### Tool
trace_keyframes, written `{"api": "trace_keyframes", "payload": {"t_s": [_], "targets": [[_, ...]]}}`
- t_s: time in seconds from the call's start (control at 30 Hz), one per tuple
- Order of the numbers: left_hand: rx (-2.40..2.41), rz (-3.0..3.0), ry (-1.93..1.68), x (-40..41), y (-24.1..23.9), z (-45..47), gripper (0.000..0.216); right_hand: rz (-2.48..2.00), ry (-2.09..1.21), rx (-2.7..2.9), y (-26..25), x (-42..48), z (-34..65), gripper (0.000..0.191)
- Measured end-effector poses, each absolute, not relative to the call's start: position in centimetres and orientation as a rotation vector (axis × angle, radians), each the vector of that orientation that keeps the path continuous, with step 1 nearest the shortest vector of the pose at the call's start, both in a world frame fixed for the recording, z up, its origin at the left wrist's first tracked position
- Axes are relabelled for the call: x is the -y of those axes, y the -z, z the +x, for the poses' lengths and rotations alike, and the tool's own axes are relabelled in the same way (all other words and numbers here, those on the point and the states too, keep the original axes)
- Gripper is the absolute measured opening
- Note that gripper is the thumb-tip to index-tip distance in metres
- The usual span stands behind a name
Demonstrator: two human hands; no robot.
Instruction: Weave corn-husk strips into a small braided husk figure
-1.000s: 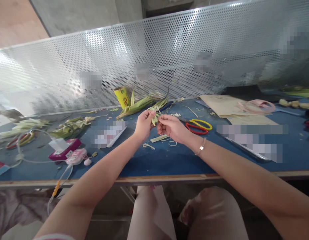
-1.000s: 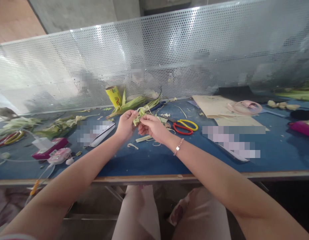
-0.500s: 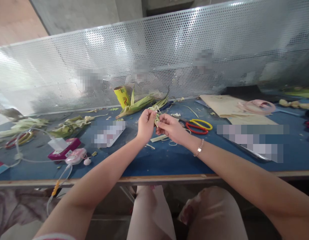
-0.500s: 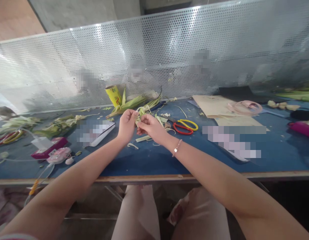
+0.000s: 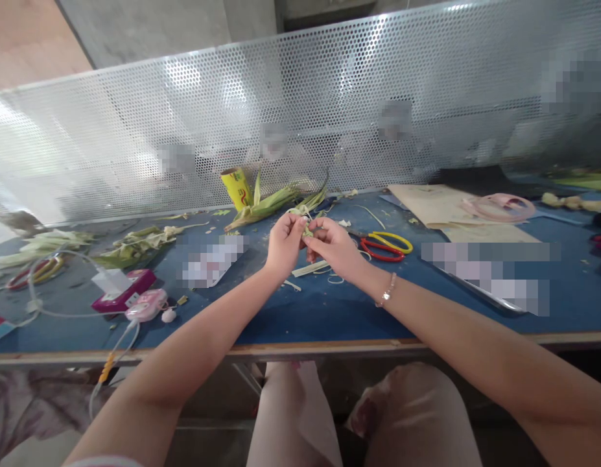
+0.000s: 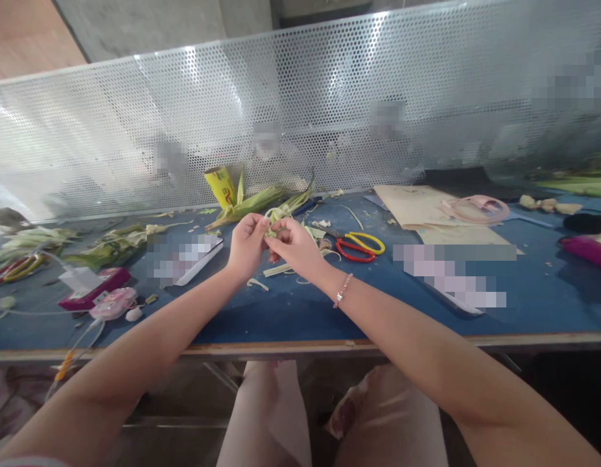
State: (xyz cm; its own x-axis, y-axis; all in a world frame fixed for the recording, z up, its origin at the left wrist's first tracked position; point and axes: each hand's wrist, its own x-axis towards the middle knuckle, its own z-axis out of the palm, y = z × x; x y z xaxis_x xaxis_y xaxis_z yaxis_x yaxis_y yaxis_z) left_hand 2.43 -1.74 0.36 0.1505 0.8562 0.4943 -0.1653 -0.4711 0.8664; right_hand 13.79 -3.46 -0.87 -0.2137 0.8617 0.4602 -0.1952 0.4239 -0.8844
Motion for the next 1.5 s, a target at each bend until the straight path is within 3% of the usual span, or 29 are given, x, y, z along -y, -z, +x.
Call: {"api": "trace_keyframes", "payload": {"t_s": [0.33,1.2,1.5], "targets": [[-0.678,1.561,-1.557,1.3,-0.1,2.3,0.028,-0.590,-1.155,1.330,1.1,3.0,13.7,0.036],[-0.571,1.653,-1.413,2.0,-1.0,2.3,0.035,-0.368,-1.659,1.169,0.8,2.7,15.3,0.024],[-0.590,1.576,-1.493,2.5,-1.0,2.7,0.035,-0.348,-1.682,1.151,0.6,3.0,15.5,0.031]]}}
